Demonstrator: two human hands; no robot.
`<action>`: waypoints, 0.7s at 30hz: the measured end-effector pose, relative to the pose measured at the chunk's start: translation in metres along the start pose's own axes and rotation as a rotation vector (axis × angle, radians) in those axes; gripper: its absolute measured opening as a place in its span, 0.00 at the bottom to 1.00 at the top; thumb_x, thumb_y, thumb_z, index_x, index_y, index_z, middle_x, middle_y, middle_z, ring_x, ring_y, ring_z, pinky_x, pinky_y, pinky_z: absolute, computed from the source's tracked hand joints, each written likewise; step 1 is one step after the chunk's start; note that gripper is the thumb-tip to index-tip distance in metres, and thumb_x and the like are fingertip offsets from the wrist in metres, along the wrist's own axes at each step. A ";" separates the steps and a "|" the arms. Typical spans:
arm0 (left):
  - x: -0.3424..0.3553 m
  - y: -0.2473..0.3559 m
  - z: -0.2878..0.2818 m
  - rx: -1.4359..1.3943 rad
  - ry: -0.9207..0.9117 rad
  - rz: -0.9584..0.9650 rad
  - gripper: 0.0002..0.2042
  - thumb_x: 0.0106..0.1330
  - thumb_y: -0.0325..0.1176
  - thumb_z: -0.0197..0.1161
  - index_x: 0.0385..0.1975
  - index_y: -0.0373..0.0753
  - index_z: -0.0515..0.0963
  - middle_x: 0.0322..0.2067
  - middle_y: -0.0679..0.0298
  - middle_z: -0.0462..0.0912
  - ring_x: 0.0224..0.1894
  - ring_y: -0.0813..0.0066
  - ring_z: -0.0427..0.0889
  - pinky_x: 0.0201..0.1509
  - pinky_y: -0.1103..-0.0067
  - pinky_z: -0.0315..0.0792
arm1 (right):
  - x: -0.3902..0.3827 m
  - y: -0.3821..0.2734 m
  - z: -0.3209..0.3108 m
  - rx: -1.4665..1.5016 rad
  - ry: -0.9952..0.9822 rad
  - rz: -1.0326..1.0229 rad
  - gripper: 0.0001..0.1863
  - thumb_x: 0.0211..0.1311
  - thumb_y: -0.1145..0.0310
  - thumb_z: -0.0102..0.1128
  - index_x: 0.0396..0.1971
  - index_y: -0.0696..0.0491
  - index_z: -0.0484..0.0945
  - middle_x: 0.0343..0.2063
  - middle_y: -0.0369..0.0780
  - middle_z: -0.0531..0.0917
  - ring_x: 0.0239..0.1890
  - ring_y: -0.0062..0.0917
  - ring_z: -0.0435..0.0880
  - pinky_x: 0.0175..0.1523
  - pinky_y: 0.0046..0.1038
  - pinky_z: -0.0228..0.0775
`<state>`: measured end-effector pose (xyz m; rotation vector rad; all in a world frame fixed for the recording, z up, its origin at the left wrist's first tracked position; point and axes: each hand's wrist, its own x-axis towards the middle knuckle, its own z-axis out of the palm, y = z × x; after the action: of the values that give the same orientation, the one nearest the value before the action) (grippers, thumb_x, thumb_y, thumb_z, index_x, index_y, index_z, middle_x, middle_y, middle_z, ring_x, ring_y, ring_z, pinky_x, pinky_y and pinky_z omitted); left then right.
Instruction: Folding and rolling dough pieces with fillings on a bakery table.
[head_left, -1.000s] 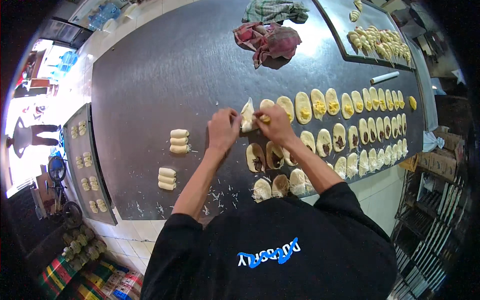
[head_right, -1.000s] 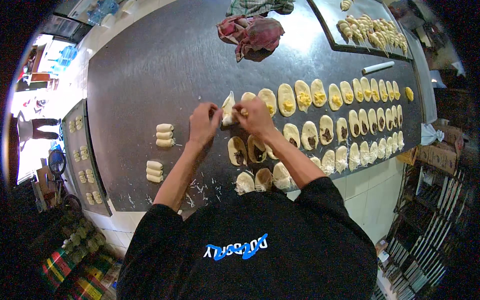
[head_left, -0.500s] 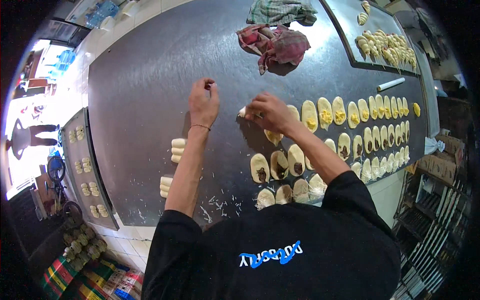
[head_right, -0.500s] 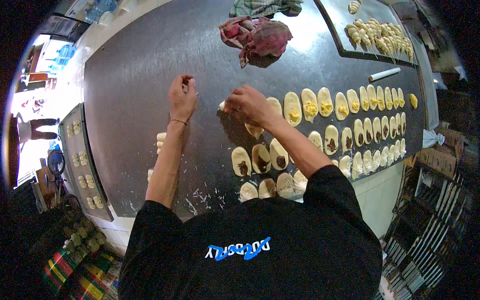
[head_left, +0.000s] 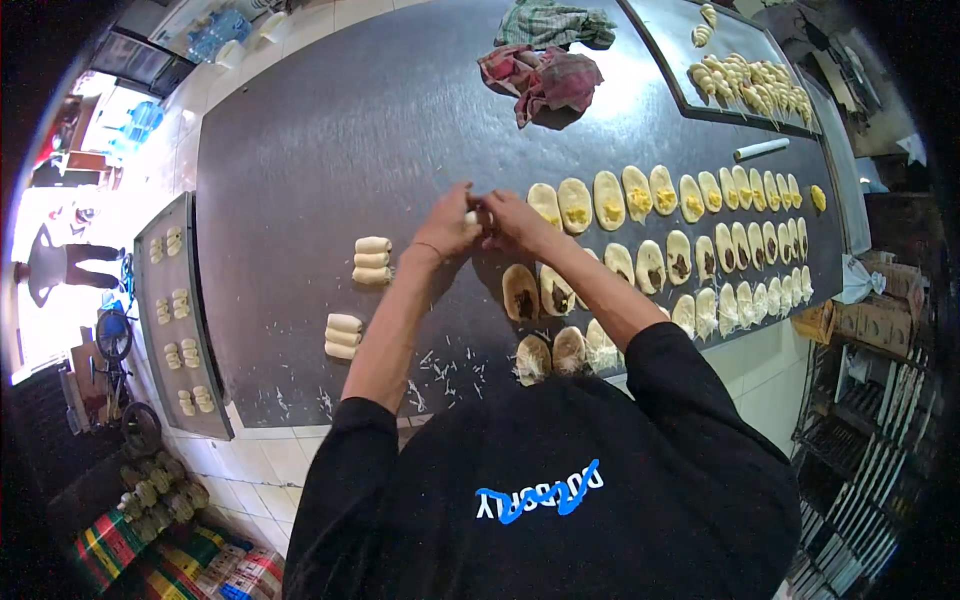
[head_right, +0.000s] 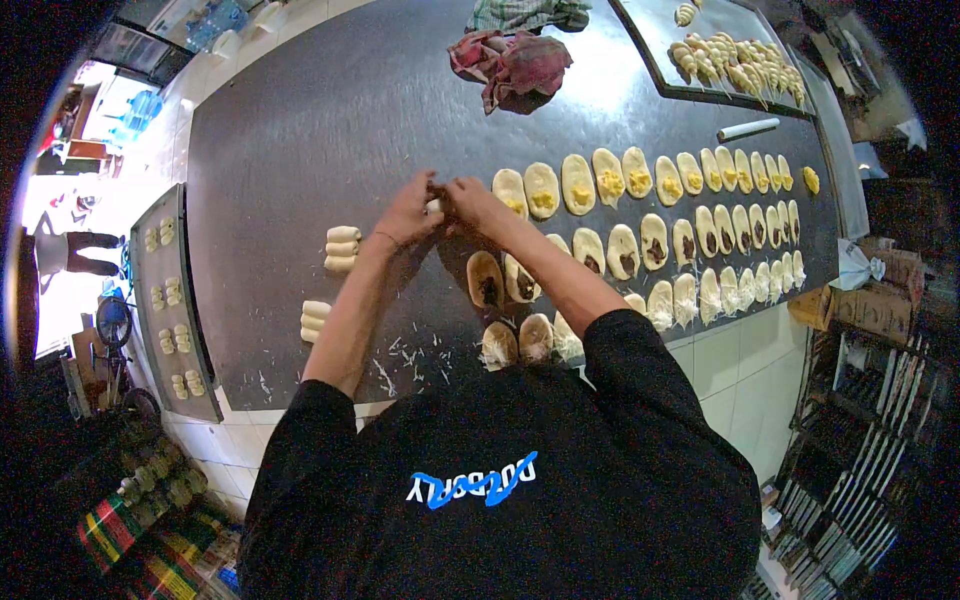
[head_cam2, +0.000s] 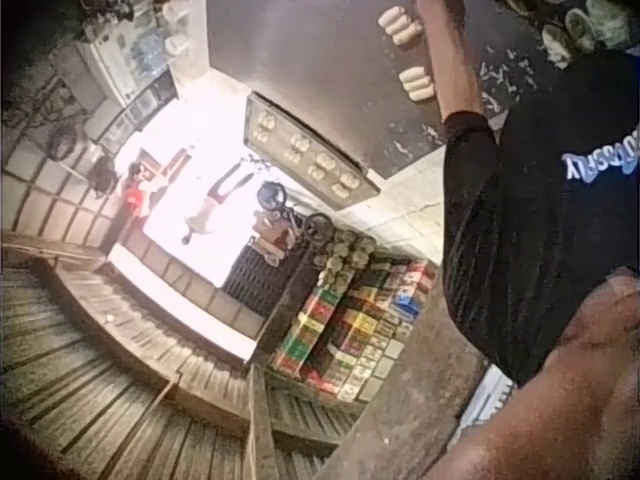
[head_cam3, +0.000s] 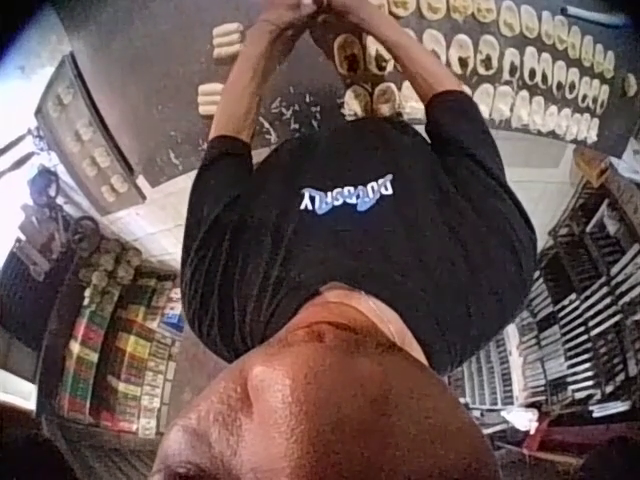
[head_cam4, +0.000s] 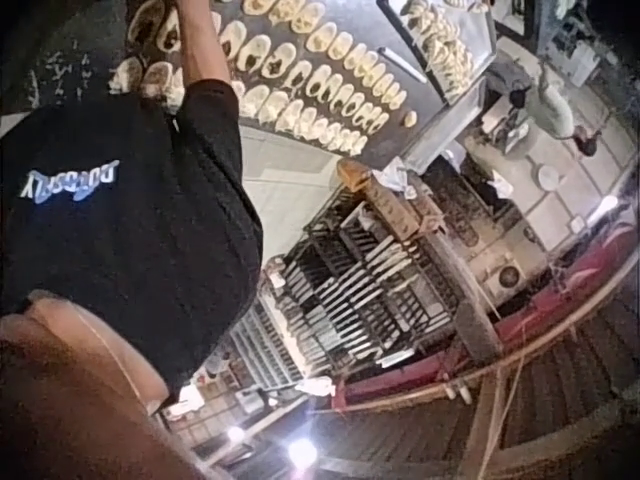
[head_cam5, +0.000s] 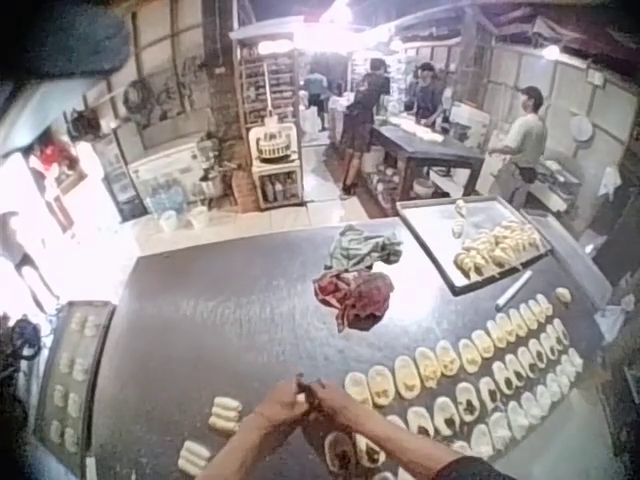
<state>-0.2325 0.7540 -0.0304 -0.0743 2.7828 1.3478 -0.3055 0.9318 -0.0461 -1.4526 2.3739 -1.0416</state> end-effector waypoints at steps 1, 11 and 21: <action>-0.002 -0.013 0.017 0.020 -0.035 0.040 0.30 0.57 0.32 0.68 0.60 0.37 0.65 0.48 0.51 0.78 0.49 0.54 0.78 0.54 0.66 0.73 | -0.002 -0.001 0.002 0.008 0.037 0.103 0.36 0.44 0.72 0.74 0.57 0.54 0.69 0.45 0.47 0.79 0.45 0.44 0.78 0.48 0.36 0.73; -0.065 0.031 0.038 -0.126 0.262 -0.265 0.22 0.59 0.31 0.69 0.53 0.33 0.76 0.46 0.53 0.81 0.44 0.66 0.83 0.48 0.75 0.78 | -0.046 -0.048 -0.005 0.378 0.215 0.608 0.21 0.57 0.72 0.66 0.52 0.58 0.76 0.40 0.44 0.84 0.41 0.29 0.84 0.48 0.29 0.76; -0.037 0.015 0.031 -0.119 0.320 -0.204 0.31 0.58 0.37 0.71 0.60 0.32 0.68 0.59 0.47 0.71 0.61 0.58 0.71 0.62 0.69 0.67 | -0.037 -0.034 -0.025 0.257 0.356 0.506 0.25 0.55 0.65 0.68 0.53 0.58 0.75 0.49 0.54 0.75 0.51 0.46 0.76 0.57 0.39 0.69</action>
<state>-0.1963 0.7884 -0.0352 -0.6122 2.8332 1.5667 -0.2740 0.9647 -0.0130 -0.5677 2.5090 -1.4699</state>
